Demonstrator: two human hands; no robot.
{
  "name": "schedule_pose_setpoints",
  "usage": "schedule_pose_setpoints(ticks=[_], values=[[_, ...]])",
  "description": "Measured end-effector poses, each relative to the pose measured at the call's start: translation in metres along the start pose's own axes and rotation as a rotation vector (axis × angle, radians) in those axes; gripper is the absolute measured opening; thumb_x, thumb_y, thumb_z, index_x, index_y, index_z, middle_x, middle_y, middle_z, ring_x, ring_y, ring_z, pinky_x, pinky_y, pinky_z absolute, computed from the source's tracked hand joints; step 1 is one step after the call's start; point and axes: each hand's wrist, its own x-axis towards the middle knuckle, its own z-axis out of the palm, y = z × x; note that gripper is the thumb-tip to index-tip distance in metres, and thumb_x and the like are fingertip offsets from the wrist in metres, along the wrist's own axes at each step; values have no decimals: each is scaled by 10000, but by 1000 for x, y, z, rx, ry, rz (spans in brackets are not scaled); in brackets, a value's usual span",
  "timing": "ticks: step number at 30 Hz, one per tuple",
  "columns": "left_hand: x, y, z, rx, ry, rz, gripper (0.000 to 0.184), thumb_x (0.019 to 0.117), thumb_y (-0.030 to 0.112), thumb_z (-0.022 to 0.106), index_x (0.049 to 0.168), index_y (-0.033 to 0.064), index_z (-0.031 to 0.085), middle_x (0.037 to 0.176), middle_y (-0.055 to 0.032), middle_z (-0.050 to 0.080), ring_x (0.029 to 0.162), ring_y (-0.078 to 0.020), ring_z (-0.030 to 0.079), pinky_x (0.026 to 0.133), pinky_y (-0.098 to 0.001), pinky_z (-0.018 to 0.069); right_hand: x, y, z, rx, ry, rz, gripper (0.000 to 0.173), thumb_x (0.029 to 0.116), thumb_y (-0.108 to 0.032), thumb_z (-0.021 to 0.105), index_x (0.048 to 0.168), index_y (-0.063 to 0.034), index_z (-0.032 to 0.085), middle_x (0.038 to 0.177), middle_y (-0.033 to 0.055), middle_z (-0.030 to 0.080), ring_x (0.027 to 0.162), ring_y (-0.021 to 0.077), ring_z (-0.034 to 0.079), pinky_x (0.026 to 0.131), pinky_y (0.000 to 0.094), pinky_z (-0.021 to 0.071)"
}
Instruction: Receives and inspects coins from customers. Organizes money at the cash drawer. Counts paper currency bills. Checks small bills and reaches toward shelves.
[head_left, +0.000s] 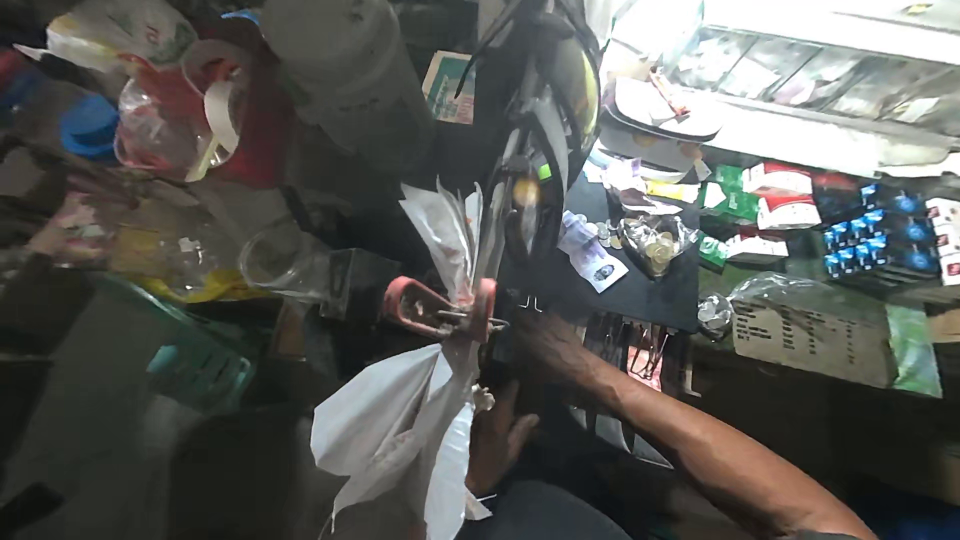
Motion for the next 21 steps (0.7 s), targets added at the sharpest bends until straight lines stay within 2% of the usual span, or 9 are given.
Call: schedule_pose_setpoints(ticks=[2,7,10,15,17,19,21], values=[[-12,1,-1,-38,-3,16,467,979,258,659,1292,-88,648,1010,-199,749,894,-305,742,866,-436,595,1,-4,-1,-7,2,9,341,1027,-48,464,1315,86,585,1384,289,566,1268,461,562,1031,594,455],[-21,-12,3,-75,-130,-39,477,1007,299,631,1335,-47,632,1017,-175,745,887,-257,727,875,-405,586,0,-4,-3,47,-7,40,341,1041,-119,476,1302,52,614,1330,271,605,1236,442,586,1021,584,474],[-21,-17,2,-71,-150,-59,480,1014,324,615,1351,-17,632,1056,-163,741,928,-247,722,904,-401,576,2,-3,-6,58,-31,60,378,1043,-186,515,1330,45,598,1361,273,586,1278,438,559,1061,578,447],[-22,-23,3,-80,-131,-13,467,1013,304,618,1339,-30,637,942,-137,743,826,-223,716,831,-386,594,-2,1,-19,111,-109,35,485,1008,-261,596,1397,25,553,1450,255,528,1372,415,483,1119,568,390],[-22,-20,2,-97,-123,-17,461,1007,284,629,1339,-35,636,940,-141,743,824,-228,716,830,-389,593,-1,3,-20,110,-125,29,507,981,-278,645,1382,19,559,1439,244,535,1342,419,503,1073,582,423],[-23,-17,1,-130,-99,-20,445,993,246,648,1322,-54,641,937,-158,742,822,-246,715,829,-401,590,0,4,-18,92,-129,28,480,981,-233,646,1385,11,558,1470,226,513,1345,414,500,1052,579,439],[-23,-14,1,-156,-80,-17,432,980,212,659,1305,-73,645,923,-166,738,806,-250,710,819,-394,589,0,1,-12,68,-80,41,414,1018,-137,551,1400,23,550,1472,234,515,1345,414,509,1065,559,445]])
